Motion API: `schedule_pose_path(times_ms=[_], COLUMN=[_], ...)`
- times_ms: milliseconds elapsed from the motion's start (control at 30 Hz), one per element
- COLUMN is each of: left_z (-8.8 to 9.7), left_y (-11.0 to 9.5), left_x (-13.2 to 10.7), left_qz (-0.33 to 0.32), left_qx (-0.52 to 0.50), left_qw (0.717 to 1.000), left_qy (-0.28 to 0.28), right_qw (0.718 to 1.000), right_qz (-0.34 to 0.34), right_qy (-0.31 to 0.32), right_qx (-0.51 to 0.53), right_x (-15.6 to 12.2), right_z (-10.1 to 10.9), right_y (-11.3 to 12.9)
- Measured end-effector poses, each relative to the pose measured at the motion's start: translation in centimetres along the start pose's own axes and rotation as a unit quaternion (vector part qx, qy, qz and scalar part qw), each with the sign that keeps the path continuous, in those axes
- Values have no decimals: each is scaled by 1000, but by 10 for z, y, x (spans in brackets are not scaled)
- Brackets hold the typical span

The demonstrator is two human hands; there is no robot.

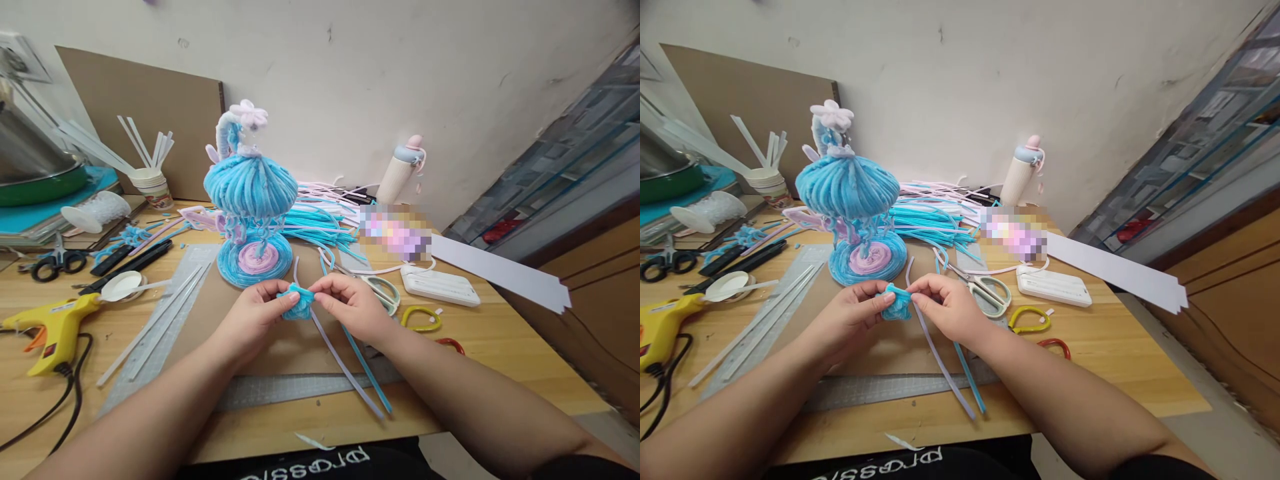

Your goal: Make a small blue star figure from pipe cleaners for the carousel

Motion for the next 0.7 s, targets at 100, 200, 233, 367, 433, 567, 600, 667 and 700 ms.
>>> schedule_pose_path(times_ms=[100,200,233,367,433,567,600,667,700], left_z=[-7,-12,-11,-8,-6,-1,-1,-2,-1], left_y=[1,3,4,7,7,5,4,4,3], left_x=[-1,-3,-3,-3,-3,-3,-3,-3,-4], left_qz=[3,1,-2,-11,-19,-36,-36,-33,-33], left_qx=[-39,-72,-71,-35,-32,-37,-35,-23,-15], left_qw=[999,997,997,999,999,997,997,998,998], left_qy=[17,18,11,-16,-31,-58,-58,-57,-58], right_qw=[999,999,1000,999,999,999,999,999,999], right_qz=[-15,-22,-20,-10,-11,-30,-33,-33,-34], right_qy=[9,3,1,5,8,-7,-11,-15,-14], right_qx=[36,25,15,-34,-41,-17,-15,-23,-30], right_x=[2,0,-1,-4,-6,-7,-7,-7,-7], right_z=[-2,-4,-4,-10,-12,-10,-9,-8,-8], right_y=[-3,-4,-4,-3,-4,-7,-7,-7,-7])
Point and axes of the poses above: each hand's wrist, its own x-axis towards the middle knuckle, its own z-axis out of the back of the hand, y = z × x, the point moved 9 cm from there along x, towards the middle knuckle, and after that the axes turned 4 degrees about -x, right-handed, at the moved point
